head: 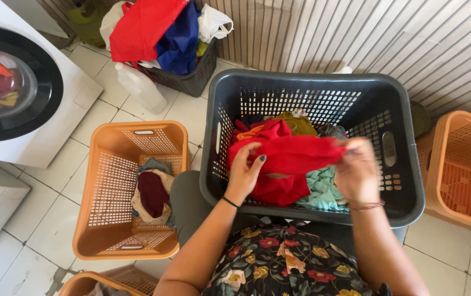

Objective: The person sorts laundry by picking up individual garments from a dark grey basket, unfolding them, and placing them into an orange basket. The person handles multiple items including a maroon cloth, a red hoodie, a yellow shirt, and an orange shirt.

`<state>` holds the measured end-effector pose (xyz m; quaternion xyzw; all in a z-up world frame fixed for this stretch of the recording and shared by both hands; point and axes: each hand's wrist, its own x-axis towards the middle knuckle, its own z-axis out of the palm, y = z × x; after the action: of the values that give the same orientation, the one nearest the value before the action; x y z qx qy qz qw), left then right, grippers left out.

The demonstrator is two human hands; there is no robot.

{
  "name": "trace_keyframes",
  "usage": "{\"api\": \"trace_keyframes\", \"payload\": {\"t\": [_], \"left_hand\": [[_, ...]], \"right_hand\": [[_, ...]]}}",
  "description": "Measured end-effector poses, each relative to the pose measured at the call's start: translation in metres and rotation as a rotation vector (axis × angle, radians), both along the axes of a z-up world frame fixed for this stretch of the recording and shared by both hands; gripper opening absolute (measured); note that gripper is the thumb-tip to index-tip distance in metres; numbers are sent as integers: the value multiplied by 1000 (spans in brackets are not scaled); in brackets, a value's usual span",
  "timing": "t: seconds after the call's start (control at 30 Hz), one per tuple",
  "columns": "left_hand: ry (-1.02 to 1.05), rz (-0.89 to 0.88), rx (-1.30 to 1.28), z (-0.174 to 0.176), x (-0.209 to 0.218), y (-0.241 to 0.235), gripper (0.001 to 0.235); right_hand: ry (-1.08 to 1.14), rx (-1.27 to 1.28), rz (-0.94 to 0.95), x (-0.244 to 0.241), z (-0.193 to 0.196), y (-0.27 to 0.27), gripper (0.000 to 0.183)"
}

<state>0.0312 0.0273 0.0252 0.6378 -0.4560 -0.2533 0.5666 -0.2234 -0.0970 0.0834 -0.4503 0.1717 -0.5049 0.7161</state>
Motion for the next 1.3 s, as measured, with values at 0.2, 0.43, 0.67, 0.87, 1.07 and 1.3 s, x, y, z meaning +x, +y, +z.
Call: {"api": "trace_keyframes", "payload": {"t": [0.2, 0.43, 0.67, 0.87, 1.07, 1.3], "left_hand": [[-246, -17, 155, 7, 15, 1, 65], [-95, -147, 470, -14, 8, -1, 73], [44, -243, 744, -17, 5, -2, 90], [693, -231, 638, -23, 6, -5, 98], [866, -189, -104, -53, 2, -21, 46], [1214, 105, -286, -2, 70, -31, 20]], "right_hand": [[153, -358, -624, -69, 37, -27, 4], [1390, -1047, -598, -41, 46, -27, 44], [1530, -728, 210, 76, -25, 17, 69], [700, -412, 328, 72, -65, 5, 27], [406, 24, 242, 29, -61, -2, 30], [561, -36, -379, -46, -22, -30, 21]]}}
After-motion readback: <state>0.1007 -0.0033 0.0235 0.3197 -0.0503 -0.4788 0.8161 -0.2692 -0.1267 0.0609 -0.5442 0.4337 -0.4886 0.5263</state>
